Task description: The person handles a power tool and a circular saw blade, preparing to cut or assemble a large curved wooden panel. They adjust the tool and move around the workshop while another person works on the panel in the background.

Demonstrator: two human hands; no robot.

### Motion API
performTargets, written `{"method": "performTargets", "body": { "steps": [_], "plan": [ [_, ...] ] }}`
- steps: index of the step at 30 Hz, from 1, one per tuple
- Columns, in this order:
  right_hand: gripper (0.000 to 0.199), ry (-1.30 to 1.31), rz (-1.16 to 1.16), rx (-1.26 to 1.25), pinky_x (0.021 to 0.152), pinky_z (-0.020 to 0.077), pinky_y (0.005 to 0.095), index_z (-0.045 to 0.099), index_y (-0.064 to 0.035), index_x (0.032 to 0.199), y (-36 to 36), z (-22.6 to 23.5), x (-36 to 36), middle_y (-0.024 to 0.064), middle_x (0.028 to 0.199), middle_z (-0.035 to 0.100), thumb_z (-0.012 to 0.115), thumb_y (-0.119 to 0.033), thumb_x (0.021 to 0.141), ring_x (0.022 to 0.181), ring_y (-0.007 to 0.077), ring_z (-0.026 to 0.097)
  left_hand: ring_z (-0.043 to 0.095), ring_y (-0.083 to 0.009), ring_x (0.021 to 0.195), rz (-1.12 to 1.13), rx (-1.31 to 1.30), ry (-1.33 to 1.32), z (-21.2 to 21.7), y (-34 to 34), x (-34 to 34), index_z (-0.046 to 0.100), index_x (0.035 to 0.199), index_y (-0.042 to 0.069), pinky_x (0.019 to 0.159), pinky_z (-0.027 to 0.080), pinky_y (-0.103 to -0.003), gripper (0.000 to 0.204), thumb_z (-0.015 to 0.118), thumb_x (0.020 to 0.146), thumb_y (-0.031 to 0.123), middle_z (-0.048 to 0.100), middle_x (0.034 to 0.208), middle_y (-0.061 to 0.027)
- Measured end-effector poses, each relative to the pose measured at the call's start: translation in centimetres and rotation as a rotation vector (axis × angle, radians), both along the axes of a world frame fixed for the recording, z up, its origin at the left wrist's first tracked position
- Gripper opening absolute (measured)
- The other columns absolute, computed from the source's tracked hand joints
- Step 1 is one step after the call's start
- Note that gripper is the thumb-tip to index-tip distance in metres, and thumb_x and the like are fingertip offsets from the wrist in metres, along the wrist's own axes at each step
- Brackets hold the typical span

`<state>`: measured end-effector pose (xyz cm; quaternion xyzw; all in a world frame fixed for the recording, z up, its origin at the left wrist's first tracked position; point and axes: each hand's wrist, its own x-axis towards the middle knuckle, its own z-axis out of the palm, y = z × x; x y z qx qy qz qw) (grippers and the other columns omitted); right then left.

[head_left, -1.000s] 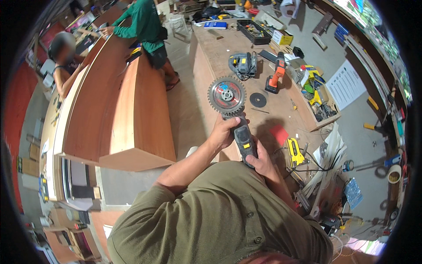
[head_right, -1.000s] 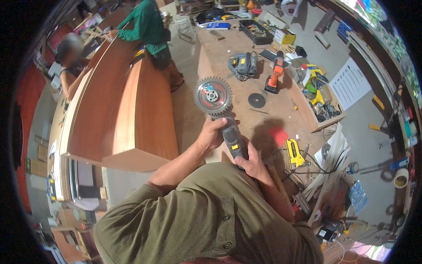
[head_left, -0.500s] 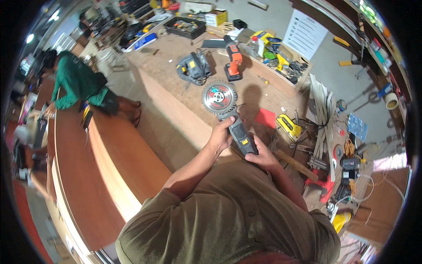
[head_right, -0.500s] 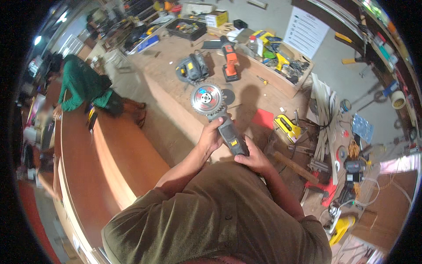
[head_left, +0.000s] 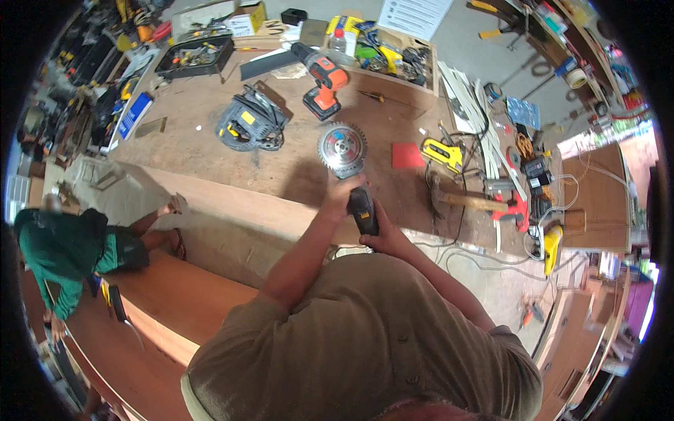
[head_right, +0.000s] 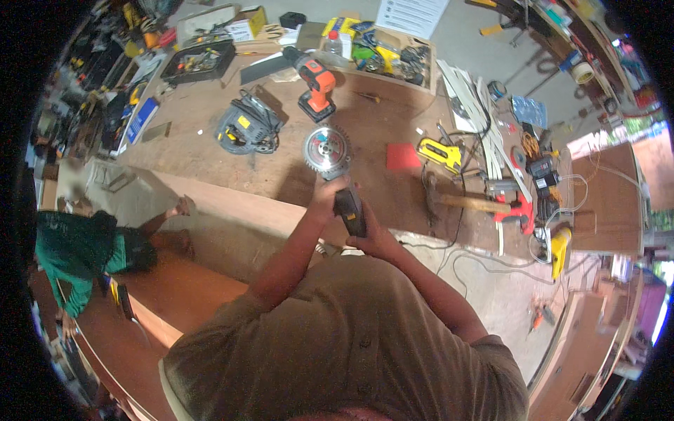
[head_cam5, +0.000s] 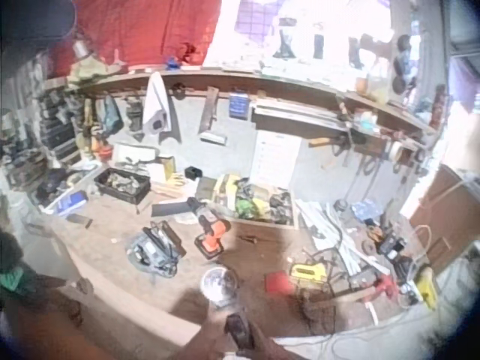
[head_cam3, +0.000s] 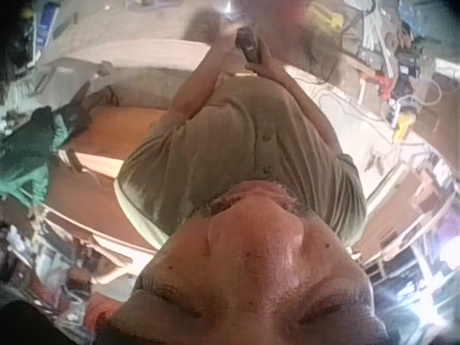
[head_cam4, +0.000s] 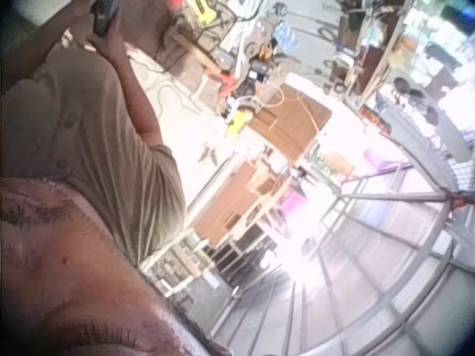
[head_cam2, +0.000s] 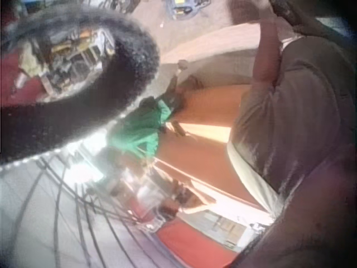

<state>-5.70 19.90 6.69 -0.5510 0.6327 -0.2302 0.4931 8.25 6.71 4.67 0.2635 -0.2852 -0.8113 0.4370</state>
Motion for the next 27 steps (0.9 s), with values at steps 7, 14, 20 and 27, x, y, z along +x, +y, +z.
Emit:
{"method": "performTargets", "body": {
  "steps": [7, 14, 20, 27],
  "plan": [
    [0.079, 0.047, -0.076, -0.029, 0.087, 0.0513, 0.042, 0.033, -0.0053, 0.148, 0.2, 0.8, 0.1, 0.0218, 0.123, 0.061, 0.072, -0.032, 0.085, 0.102, 0.0328, 0.065, 0.066, -0.0203, 0.078, -0.279, -0.028, -0.328, -2.5, -5.5, -0.6, 0.052, 0.123, 0.005, 0.066, 0.055, -0.035, 0.057, 0.078, 0.072, 0.004, 0.066, 0.097, -0.0092],
    [0.05, -0.408, -0.614, -0.085, 0.075, 0.0523, 0.0324, 0.043, -0.0036, 0.142, -2.4, -1.4, -5.4, 0.0114, 0.119, 0.061, 0.058, -0.021, 0.098, 0.092, 0.0169, 0.064, 0.065, -0.0173, 0.082, -0.401, -0.3, -0.607, -4.1, -7.0, -2.3, 0.059, 0.119, 0.005, 0.074, 0.053, -0.032, 0.055, 0.081, 0.068, 0.006, 0.068, 0.098, -0.0068],
    [0.042, -0.596, -0.774, -0.116, 0.073, 0.0548, 0.0337, 0.048, -0.005, 0.136, -5.6, -1.9, -9.3, 0.0089, 0.113, 0.062, 0.057, -0.022, 0.098, 0.087, 0.0203, 0.066, 0.064, -0.0177, 0.084, -0.573, -0.41, -0.75, -2.3, -4.8, -4.1, 0.066, 0.112, 0.005, 0.078, 0.052, -0.031, 0.055, 0.084, 0.061, 0.009, 0.069, 0.096, -0.0059],
    [0.021, -0.574, -0.553, -0.042, 0.068, 0.0584, 0.039, 0.06, -0.0035, 0.111, -6.7, -7.7, -13.7, 0.0081, 0.102, 0.066, 0.061, -0.017, 0.094, 0.087, 0.0208, 0.067, 0.063, -0.0234, 0.104, -0.583, -0.54, -0.909, -1.2, -2.6, -6.5, 0.062, 0.122, 0.005, 0.09, 0.049, -0.037, 0.07, 0.085, 0.055, 0.008, 0.067, 0.108, -0.0096]
  ]
}}
